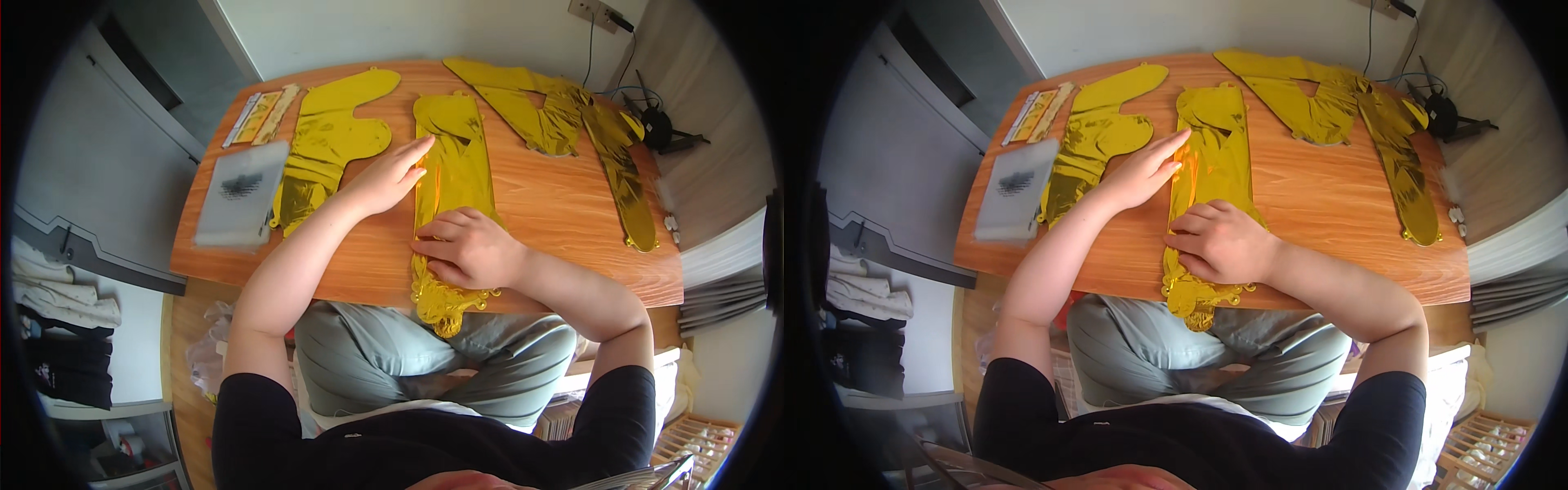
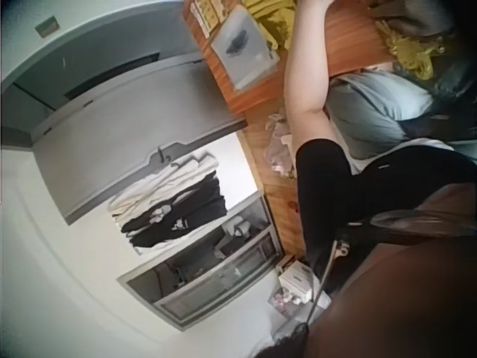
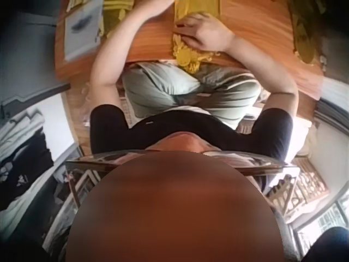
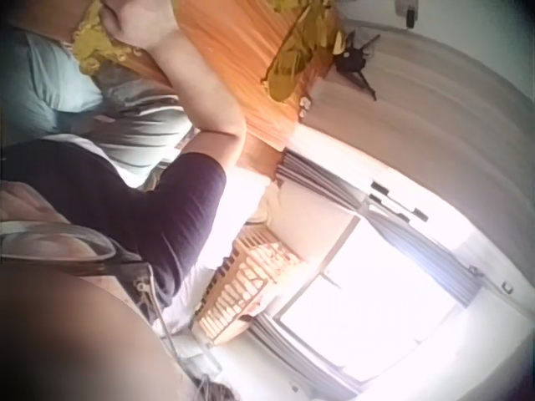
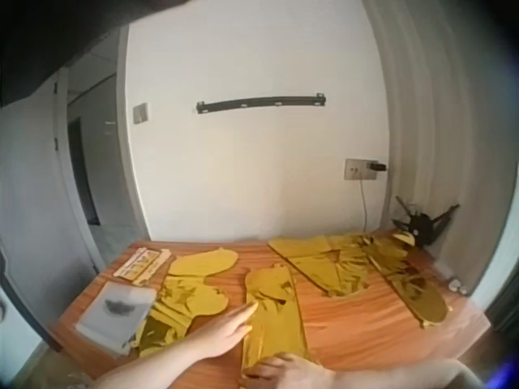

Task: The person is folding gold-colored foil packaging items at a desk.

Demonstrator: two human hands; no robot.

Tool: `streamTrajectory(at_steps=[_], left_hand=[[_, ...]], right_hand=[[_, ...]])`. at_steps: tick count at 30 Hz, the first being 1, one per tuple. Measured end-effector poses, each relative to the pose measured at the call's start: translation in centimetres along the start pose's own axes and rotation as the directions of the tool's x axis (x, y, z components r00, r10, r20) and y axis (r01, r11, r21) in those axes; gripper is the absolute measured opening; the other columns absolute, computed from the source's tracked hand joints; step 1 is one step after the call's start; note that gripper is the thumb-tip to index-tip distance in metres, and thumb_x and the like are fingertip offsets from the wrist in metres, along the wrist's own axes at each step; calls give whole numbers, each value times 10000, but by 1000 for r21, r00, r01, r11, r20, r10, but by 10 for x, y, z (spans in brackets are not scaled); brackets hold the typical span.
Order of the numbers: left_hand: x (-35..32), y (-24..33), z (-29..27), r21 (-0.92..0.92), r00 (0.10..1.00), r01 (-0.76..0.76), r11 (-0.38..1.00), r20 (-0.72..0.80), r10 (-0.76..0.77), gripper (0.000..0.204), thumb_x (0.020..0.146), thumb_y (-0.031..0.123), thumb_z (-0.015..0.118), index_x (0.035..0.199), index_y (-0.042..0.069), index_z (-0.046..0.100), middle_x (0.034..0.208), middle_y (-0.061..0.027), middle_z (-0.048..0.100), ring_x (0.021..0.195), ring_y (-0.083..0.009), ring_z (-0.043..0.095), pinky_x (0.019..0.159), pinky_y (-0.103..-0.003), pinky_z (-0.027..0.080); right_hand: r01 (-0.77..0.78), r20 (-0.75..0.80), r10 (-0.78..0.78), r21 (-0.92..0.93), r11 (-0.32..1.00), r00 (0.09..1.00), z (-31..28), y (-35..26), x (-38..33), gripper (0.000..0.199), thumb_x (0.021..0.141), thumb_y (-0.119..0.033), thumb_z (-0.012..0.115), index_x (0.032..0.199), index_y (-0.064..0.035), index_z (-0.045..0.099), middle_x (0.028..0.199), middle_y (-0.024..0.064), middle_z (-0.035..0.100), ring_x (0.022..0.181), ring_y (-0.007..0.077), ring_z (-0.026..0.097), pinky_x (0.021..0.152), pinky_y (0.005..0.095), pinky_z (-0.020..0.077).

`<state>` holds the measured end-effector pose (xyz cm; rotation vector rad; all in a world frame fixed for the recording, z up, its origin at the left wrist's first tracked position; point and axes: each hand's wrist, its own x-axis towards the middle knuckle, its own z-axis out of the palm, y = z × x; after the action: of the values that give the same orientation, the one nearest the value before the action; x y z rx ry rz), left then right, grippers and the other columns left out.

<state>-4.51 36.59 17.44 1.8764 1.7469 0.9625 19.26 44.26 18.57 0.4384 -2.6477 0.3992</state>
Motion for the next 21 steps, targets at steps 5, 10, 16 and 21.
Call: streamTrajectory(at_steps=[5, 10, 16, 21], left_hand=[[1, 12, -2, 460, 987, 153, 875, -114, -112, 598, 1015, 332, 623, 1536, 93, 449, 1538, -147, 491, 1397, -318, 487, 1181, -432, 387], [0, 0, -4, 556, 993, 104, 825, -105, -54, 600, 1006, 364, 636, 1520, 100, 470, 1516, -136, 511, 1382, -326, 484, 1188, -439, 370], [-2, 3, -8, 509, 996, 87, 856, -51, -71, 678, 974, 436, 673, 1525, 100, 466, 1523, -129, 502, 1425, -311, 418, 1198, -437, 352], [-1, -5, -8, 531, 997, 79, 844, -65, -52, 769, 951, 518, 677, 1546, 93, 439, 1564, -125, 463, 1467, -299, 373, 1225, -455, 309]], right_hand=[[-3, 9, 3, 35, 999, 1000, -5, 0, -3, 284, 864, -205, 696, 1114, -80, 747, 1137, 85, 704, 1093, 268, 651, 953, 414, 504], [-9, 33, 6, 73, 997, 999, -7, 0, -3, 289, 839, -179, 727, 1114, -97, 766, 1147, 73, 718, 1083, 283, 665, 982, 425, 498], [3, 42, -7, 78, 997, 999, -8, -2, -3, 286, 833, -173, 732, 1107, -97, 768, 1133, 68, 724, 1075, 280, 667, 975, 422, 497], [10, 37, -13, 93, 996, 999, -7, -2, -2, 268, 839, -159, 730, 1096, -94, 771, 1111, 62, 727, 1069, 277, 667, 973, 417, 496]])
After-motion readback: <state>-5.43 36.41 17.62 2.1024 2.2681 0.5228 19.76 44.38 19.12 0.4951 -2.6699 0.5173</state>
